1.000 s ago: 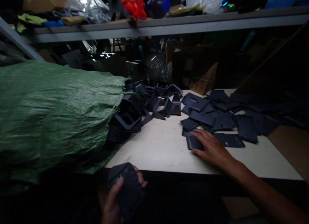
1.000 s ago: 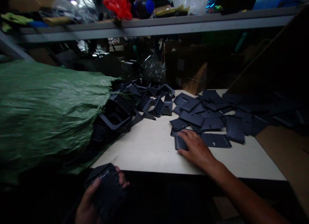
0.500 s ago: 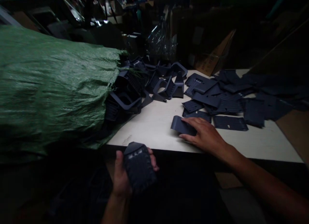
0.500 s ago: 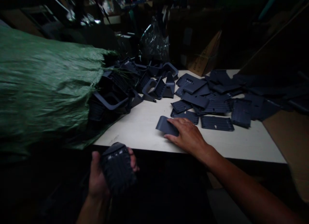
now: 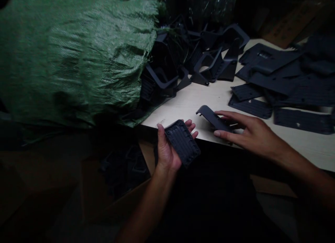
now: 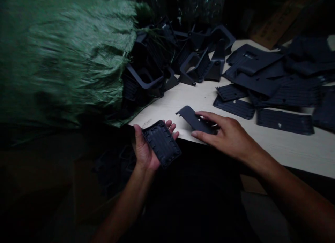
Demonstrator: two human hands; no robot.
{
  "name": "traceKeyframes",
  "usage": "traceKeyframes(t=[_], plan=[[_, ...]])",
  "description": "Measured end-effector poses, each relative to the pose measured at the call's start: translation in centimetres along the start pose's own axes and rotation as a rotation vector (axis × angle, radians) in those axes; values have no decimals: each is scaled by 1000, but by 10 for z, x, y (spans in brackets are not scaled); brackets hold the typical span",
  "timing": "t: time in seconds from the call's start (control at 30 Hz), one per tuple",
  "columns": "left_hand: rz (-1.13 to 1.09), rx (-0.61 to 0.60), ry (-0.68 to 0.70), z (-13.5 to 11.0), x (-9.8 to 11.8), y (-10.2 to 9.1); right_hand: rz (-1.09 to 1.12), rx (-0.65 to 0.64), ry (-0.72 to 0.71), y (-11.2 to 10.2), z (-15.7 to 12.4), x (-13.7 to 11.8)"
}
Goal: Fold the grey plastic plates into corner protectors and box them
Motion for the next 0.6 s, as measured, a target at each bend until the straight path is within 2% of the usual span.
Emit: traceKeyframes(t=[0.1,0.2,0.33,0.43,0.6], plan=[[14,8,62,4,0,6,187,14,-47,15,-20,-41],[35,63,73,6,-2,9,135,41,-96,38,-31,-66],[78,87,88,9,-3,9,76,66,-118,58,-32,-70],[104,71,110,10,-3,7,70,40,-115,67,-30,-70],[150,133,87,11,-5,0,35,-11,-75,78,-31,-70]])
Point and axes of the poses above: each hand's wrist, its own z-axis towards the middle knuckle, its own y-axis out of the palm, x = y × z, the point moved 8 cm from there along z, towards the middle knuckle, and after that the axes turned 10 degrees about y, right-handed, at the moved point
